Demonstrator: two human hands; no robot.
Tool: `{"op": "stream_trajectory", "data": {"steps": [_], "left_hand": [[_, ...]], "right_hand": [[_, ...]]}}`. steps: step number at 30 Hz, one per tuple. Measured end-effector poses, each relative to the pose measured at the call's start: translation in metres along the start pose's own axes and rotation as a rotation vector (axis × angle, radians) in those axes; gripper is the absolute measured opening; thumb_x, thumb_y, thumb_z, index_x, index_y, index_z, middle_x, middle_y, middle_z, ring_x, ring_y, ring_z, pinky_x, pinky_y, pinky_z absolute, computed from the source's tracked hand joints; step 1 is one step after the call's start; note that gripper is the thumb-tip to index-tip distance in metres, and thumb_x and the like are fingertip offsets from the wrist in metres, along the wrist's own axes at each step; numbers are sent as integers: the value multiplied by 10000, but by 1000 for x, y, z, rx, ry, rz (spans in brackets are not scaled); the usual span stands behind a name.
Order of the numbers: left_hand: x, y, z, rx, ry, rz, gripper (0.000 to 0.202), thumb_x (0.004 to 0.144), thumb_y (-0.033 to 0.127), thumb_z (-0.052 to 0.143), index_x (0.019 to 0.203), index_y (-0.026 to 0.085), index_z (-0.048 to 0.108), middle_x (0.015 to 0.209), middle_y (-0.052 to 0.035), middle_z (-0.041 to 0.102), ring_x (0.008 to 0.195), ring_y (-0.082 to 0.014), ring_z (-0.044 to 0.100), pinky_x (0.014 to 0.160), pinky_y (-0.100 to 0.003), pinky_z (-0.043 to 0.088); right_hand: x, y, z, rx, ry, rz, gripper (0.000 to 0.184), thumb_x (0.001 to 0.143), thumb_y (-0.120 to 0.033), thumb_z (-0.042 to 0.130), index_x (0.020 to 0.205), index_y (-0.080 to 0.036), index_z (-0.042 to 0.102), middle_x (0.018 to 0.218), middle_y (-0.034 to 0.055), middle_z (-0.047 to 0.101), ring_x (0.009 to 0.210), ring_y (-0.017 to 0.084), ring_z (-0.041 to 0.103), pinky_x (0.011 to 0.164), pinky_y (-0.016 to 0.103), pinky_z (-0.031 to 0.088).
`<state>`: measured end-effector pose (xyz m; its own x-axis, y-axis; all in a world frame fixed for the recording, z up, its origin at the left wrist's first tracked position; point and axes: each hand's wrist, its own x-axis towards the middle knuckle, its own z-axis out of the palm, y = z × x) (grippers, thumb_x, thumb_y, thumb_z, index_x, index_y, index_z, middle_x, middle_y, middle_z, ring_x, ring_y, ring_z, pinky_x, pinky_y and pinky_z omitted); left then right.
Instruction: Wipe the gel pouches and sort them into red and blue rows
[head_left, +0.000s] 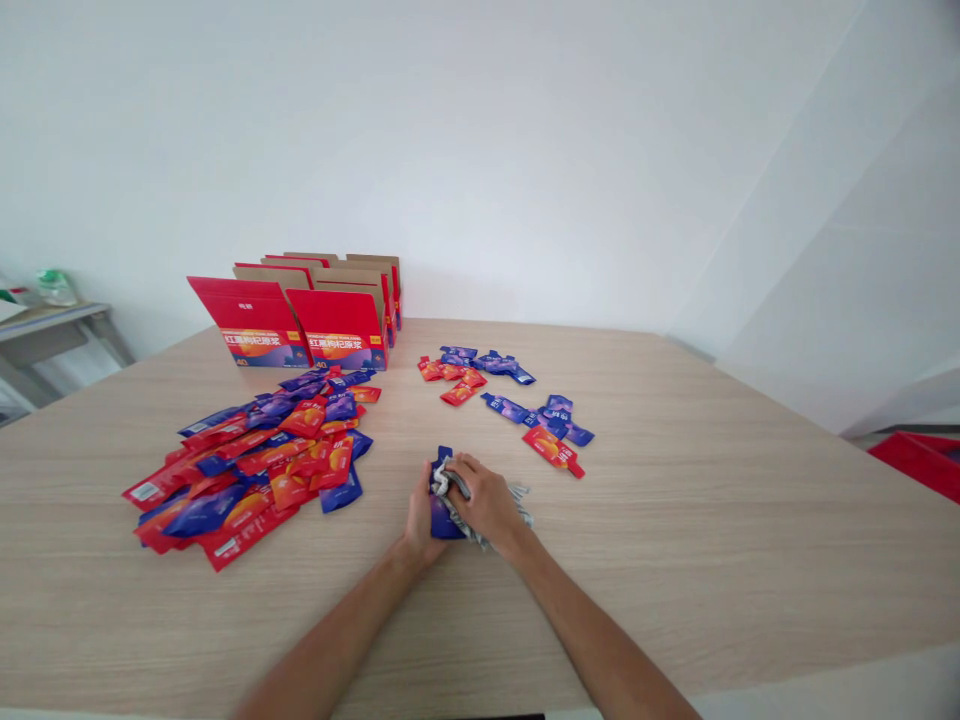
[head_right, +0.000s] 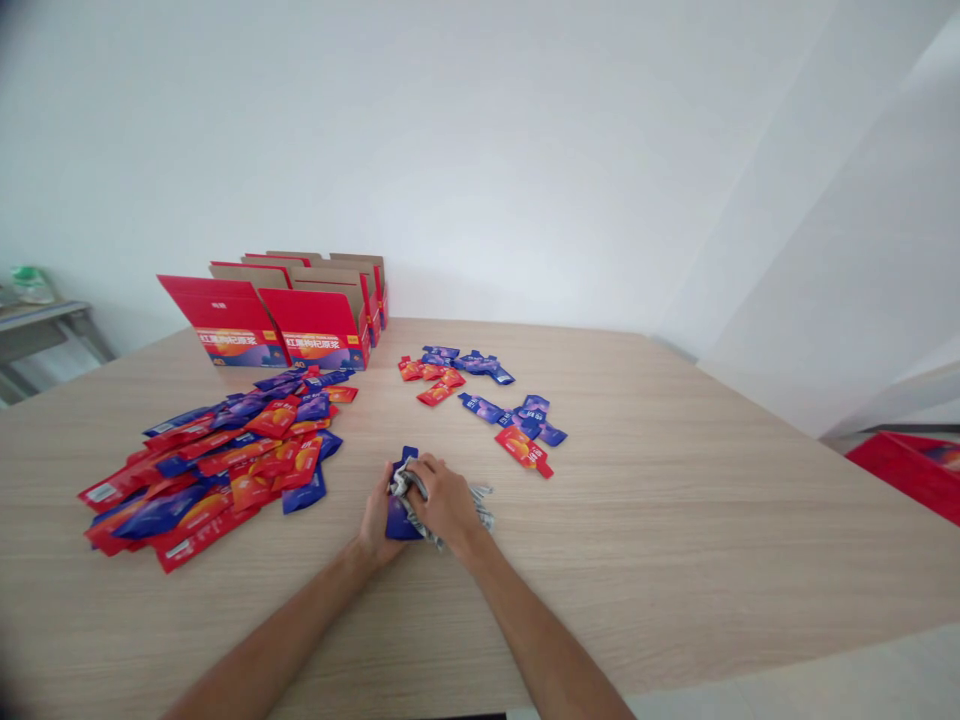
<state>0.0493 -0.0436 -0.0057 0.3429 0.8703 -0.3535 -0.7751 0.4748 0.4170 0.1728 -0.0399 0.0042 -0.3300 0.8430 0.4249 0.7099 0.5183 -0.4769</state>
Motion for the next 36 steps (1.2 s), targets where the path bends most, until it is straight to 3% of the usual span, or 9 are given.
{"op": "stream_trajectory", "data": {"steps": [5,10,13,16,21,25,30,34,36], "left_hand": [[1,11,0,-2,-35,109,472,1028,473,448,1280,138,667,1151,-133,766,1073,-249,727,986,-365,543],[-2,-14,-2,114,-10,-16,344,983,469,588,1016,152,721,877,-60,781,783,-199,744,775,-297,578],[0,-23,-4,120,7,-20,325,982,463,601,977,159,716,768,-27,757,636,-158,699,679,-258,556],[3,-16,-6,62,8,-16,383,1005,494,539,1040,156,717,813,-51,772,693,-181,726,714,-285,575],[12,11,-11,-42,-75,85,526,1016,550,442,1337,174,623,1165,-134,761,1066,-253,737,976,-403,556],[18,19,-18,-71,-62,92,584,994,587,460,1409,189,561,1184,-139,743,1055,-273,733,1015,-458,530],[16,19,-21,-111,60,118,484,989,582,490,1157,166,670,912,-90,752,815,-243,732,857,-392,583],[14,23,-13,-41,102,130,286,1011,331,516,827,163,656,689,-23,679,591,-159,649,623,-272,551],[13,26,-8,20,104,103,277,1000,234,519,766,152,640,655,-17,658,551,-133,621,576,-238,530]], "right_hand": [[0,-5,3,40,-104,-118,279,886,-143,656,1137,-259,697,1124,25,715,970,203,699,834,267,525],[3,7,-9,-41,113,108,208,948,-177,604,1128,-250,677,1090,35,700,950,196,697,780,251,513],[4,13,-11,-66,163,177,206,961,-187,591,1140,-251,670,1080,34,696,948,197,698,767,250,512],[3,10,-5,-34,70,86,231,938,-168,610,1139,-253,684,1107,35,701,967,195,700,801,251,520],[0,-6,3,47,-133,-140,308,859,-130,677,1138,-256,712,1156,33,718,997,210,703,861,275,533],[-2,-10,3,39,-191,-208,302,840,-139,694,1122,-245,717,1141,37,721,950,208,708,828,277,541],[-2,-5,1,118,-9,-154,268,858,-131,644,1101,-235,687,1094,44,702,995,193,694,851,254,535],[-2,-7,-3,211,183,-67,178,898,-169,570,1033,-236,663,986,38,677,916,184,672,832,261,531],[-1,-10,-7,255,255,-26,126,923,-218,548,998,-238,648,947,39,667,896,187,661,837,277,532]]}}
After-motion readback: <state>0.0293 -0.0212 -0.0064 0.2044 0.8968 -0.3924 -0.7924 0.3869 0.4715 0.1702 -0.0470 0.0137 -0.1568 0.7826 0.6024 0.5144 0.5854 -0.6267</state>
